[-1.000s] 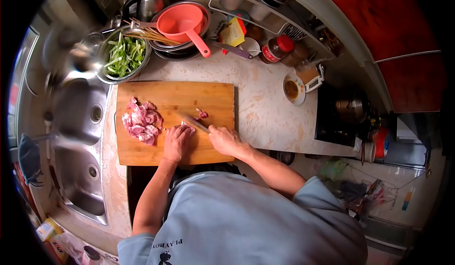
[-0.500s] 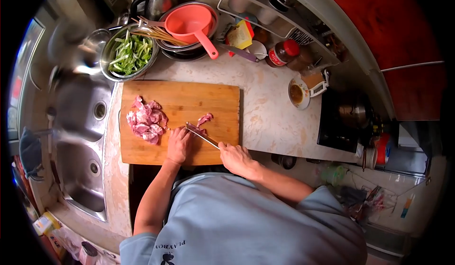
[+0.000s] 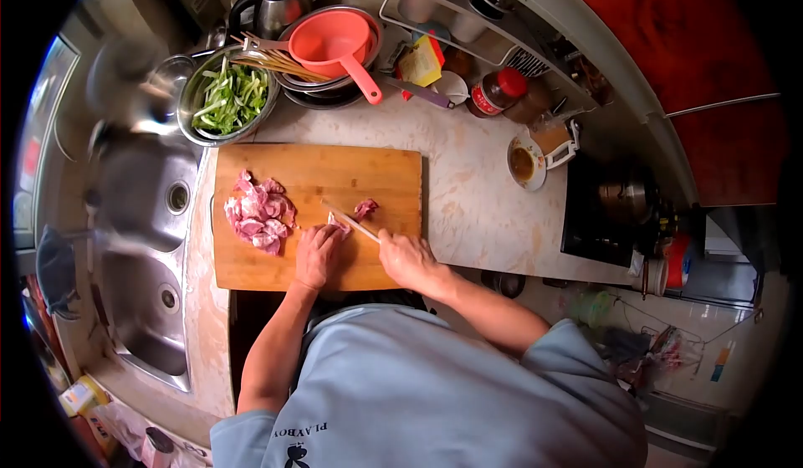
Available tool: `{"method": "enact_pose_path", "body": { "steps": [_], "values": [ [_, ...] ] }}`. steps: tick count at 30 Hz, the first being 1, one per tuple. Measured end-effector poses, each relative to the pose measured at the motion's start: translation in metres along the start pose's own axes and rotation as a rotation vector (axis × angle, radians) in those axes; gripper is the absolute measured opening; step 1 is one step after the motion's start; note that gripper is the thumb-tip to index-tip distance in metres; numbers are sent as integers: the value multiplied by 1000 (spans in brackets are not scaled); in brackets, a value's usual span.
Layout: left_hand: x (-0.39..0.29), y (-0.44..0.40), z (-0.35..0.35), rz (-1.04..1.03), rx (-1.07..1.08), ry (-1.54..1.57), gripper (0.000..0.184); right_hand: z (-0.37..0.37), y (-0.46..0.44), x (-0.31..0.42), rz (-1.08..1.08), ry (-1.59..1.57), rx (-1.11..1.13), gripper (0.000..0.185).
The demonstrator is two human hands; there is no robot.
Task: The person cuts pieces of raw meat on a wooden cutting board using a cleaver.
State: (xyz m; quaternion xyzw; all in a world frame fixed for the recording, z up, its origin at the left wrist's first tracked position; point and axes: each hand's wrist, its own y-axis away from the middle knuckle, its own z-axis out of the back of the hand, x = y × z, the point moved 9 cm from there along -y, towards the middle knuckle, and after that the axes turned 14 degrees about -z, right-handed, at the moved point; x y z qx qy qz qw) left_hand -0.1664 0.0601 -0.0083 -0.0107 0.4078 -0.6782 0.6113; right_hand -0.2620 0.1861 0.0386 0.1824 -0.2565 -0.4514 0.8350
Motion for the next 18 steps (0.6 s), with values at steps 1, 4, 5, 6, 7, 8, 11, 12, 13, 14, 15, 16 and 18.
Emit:
{"method": "enact_pose_path", "body": {
  "steps": [1,4,5,6,7,8,11,12,13,14,15,16,18],
  "values": [
    [0,1,-2,-1,29,-2,27,-8,10,3,38,18,66,15],
    [5,9,-9,16,92,-11,28,-21,28,-5,99,43,9,13],
    [8,13,-13,32,127,-19,28,-24,29,-10,95,58,-2,13],
    [7,12,-12,36,127,-18,28,-22,31,-11,72,67,35,13],
    [7,10,-12,29,128,-18,28,-25,28,-10,72,68,38,13],
    [6,9,-11,24,130,-18,28,-30,23,-8,65,59,47,13],
    [-2,-5,0,21,82,-7,22,-44,-1,11,93,49,44,16],
    [1,-1,-5,23,105,-10,24,-42,-12,18,137,49,17,17],
    [0,-2,-6,18,105,-13,24,-42,-23,13,138,46,13,17],
    [-2,-3,-3,13,69,-13,25,-42,-31,7,156,-6,-7,18],
    [-3,-6,-1,7,27,-13,26,-29,-34,8,174,-54,-30,19],
    [-4,-7,0,4,28,15,27,-17,-33,2,81,-82,15,17],
    [-3,-5,2,13,10,7,28,-8,-34,-5,47,-115,-61,17]
  ]
}}
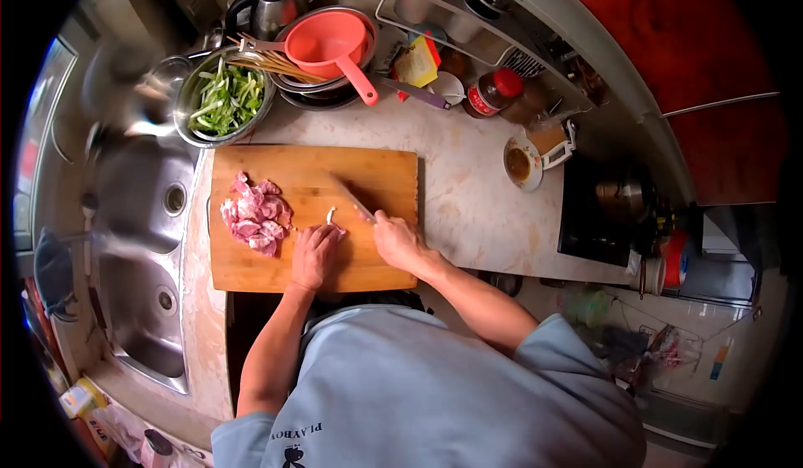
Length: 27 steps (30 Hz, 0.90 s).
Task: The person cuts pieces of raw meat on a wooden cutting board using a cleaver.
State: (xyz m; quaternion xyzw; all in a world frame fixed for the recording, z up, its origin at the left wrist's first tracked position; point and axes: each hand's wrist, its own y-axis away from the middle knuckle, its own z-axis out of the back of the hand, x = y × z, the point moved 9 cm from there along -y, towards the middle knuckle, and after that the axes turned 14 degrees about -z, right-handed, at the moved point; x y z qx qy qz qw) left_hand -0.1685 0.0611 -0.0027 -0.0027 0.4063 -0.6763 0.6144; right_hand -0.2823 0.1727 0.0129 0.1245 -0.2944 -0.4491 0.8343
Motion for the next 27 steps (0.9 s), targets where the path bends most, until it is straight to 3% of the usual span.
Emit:
{"method": "enact_pose_path", "body": {
  "steps": [3,6,10,13,17,19,23,27],
  "values": [
    [0,3,0,5,-6,-1,29,9,17,0,-44,-10,-78,18],
    [1,5,-4,0,16,-5,27,-3,40,12,15,141,107,19],
    [10,16,-12,33,119,-28,25,-9,57,2,30,158,119,15],
    [10,14,-12,10,89,-23,25,-15,55,3,-32,172,206,21],
    [5,6,-11,15,114,-35,24,-31,23,12,-17,106,142,20],
    [-1,-2,-2,-35,27,-27,18,-36,4,11,-6,59,217,22],
    [0,-2,-2,-4,32,-2,19,10,-30,-26,-62,-120,-53,26],
    [-2,-3,6,-7,-69,44,21,45,-14,-2,47,-121,-73,25]
  ]
}}
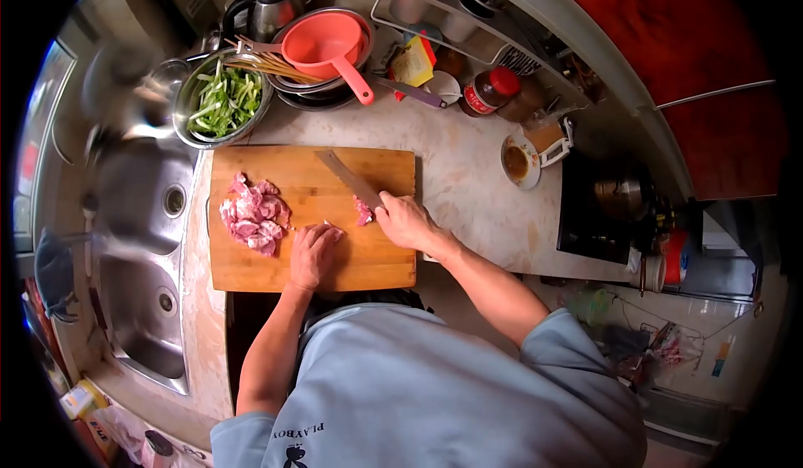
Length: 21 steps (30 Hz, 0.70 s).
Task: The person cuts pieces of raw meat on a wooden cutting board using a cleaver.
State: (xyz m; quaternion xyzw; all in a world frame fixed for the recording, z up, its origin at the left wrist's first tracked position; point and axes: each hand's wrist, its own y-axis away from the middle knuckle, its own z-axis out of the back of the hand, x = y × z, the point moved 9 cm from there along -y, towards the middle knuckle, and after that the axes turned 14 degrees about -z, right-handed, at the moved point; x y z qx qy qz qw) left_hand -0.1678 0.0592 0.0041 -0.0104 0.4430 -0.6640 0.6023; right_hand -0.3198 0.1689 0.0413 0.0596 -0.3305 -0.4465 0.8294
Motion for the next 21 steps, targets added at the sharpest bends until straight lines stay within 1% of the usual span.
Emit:
{"method": "enact_pose_path", "body": {
  "steps": [2,4,6,7,9,12,13,14,16,19,21],
  "values": [
    [1,7,-2,2,30,-28,22,-2,14,10,-6,-66,-9,22],
    [3,11,-2,10,60,-62,23,-17,30,10,9,21,-34,21],
    [2,12,-5,16,78,-53,27,-28,49,11,-51,156,94,19],
    [1,12,-3,19,78,-53,27,-31,58,8,-51,157,97,19],
    [-1,12,-8,1,206,-101,29,-40,75,10,34,247,148,16],
    [4,18,-13,7,207,-92,30,-42,86,4,-3,304,171,14],
    [7,21,-15,10,207,-92,30,-42,89,2,17,311,151,15],
    [9,23,-17,12,215,-105,30,-44,86,2,17,311,153,15],
    [10,27,-20,13,224,-115,29,-55,81,-2,-42,328,232,14],
    [11,25,-23,17,275,-114,31,-70,61,9,7,328,225,16],
    [3,15,-15,-16,200,-123,27,-75,41,17,10,336,240,17]
  ]
}}
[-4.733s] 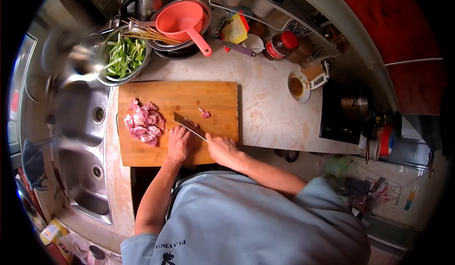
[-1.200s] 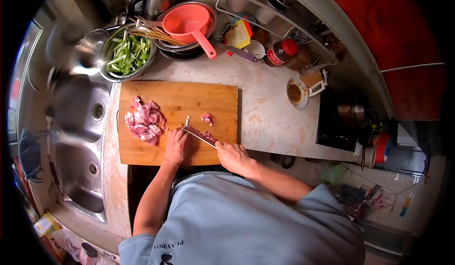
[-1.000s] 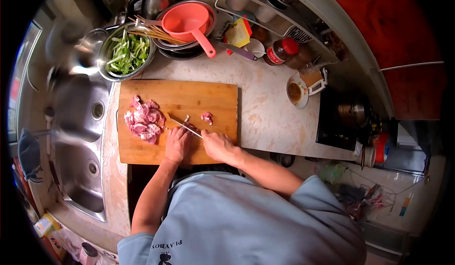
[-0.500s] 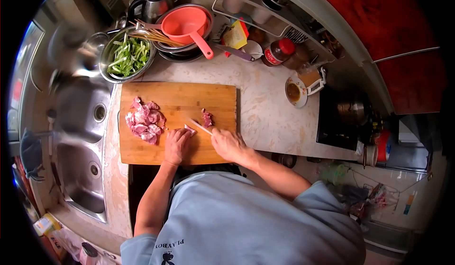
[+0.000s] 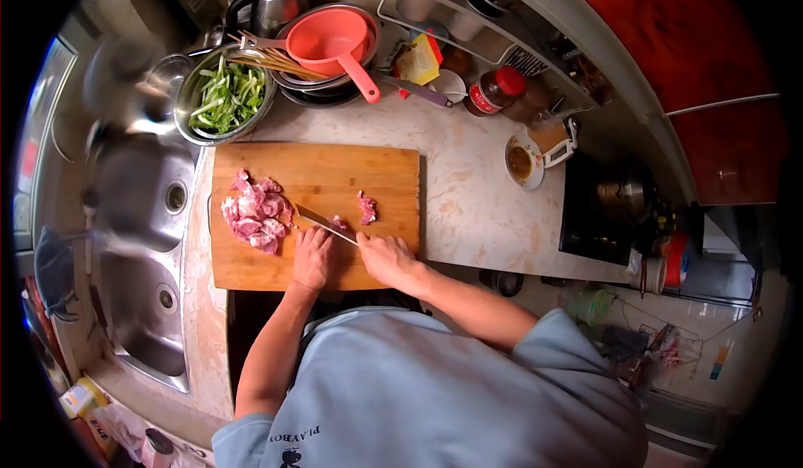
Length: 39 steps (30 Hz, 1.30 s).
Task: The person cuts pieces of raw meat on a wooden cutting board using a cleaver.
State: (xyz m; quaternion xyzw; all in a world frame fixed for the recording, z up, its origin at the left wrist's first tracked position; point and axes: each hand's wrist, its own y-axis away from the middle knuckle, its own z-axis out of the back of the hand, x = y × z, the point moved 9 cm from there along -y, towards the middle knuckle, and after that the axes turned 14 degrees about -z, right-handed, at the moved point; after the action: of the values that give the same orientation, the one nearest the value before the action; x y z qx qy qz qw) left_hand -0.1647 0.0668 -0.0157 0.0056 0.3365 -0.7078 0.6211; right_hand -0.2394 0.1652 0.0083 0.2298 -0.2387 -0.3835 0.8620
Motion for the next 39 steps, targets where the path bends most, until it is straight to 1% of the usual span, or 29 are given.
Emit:
{"method": "enact_pose_path", "body": {
  "steps": [1,2,3,5,6,7,8,9,11,12,13,14,16,17,19,20,21,23,24,25,27,28,30,33,34,35,37,39],
  "values": [
    [-3,-1,0,-3,3,2,27,-1,-4,3,8,3,21,19],
    [-4,-3,4,3,-39,16,26,-1,-11,-8,20,-86,-63,20],
    [-4,-5,7,10,-83,29,25,12,-7,-14,2,-92,-120,22],
    [-1,-4,8,-1,-61,11,24,9,-12,-40,-146,-139,-167,22],
    [-2,-2,9,9,-78,17,25,13,-5,-39,-142,-135,-161,22],
    [-3,0,10,16,-97,24,26,21,3,-34,-119,-121,-136,23],
    [-3,1,10,11,-108,53,33,27,9,-29,-98,-110,-113,23],
    [-2,3,9,11,-108,52,33,30,15,-27,-98,-110,-114,23],
    [-1,5,6,-3,-72,30,33,19,30,-13,14,-32,-43,19],
    [0,6,5,-2,-72,30,33,24,38,-8,96,-52,-166,12],
    [2,8,0,9,-27,21,32,21,42,-12,99,-50,-165,12],
    [5,11,-4,23,18,11,32,16,44,-17,69,-39,-135,12],
    [3,7,1,33,28,20,31,9,46,-24,10,-25,-56,13],
    [2,6,3,33,40,36,31,5,43,-20,23,-29,-47,13],
    [3,5,7,29,5,44,31,4,37,-15,-18,-29,-44,13],
    [5,8,0,28,-3,41,30,-3,27,-13,-75,-17,50,24],
    [5,10,-3,25,-8,41,30,-9,18,-10,-72,-20,58,24],
    [2,4,0,28,21,22,31,-5,2,0,41,-44,-104,17],
    [2,3,2,16,0,34,32,-4,-2,-6,12,-69,-40,20],
    [1,2,4,5,-23,51,33,2,-8,-15,18,-156,-49,21],
    [1,0,6,9,-45,53,29,18,-8,-29,-11,-227,-203,20],
    [2,0,10,21,-83,59,28,20,-5,-31,-17,-224,-203,20],
    [0,1,17,60,-164,92,25,25,4,-34,-69,-163,-177,17],
    [1,4,15,75,-161,77,27,19,27,-16,5,-119,-138,13],
    [-2,2,17,50,-147,41,29,14,32,-11,-8,-22,-45,22],
    [-1,3,16,49,-149,45,29,12,36,-9,15,-23,-24,23],
    [2,7,4,28,-5,18,27,9,41,-11,-28,-26,35,23],
    [3,10,-1,32,22,13,26,4,44,-13,-49,-30,64,22]
  ]
}}
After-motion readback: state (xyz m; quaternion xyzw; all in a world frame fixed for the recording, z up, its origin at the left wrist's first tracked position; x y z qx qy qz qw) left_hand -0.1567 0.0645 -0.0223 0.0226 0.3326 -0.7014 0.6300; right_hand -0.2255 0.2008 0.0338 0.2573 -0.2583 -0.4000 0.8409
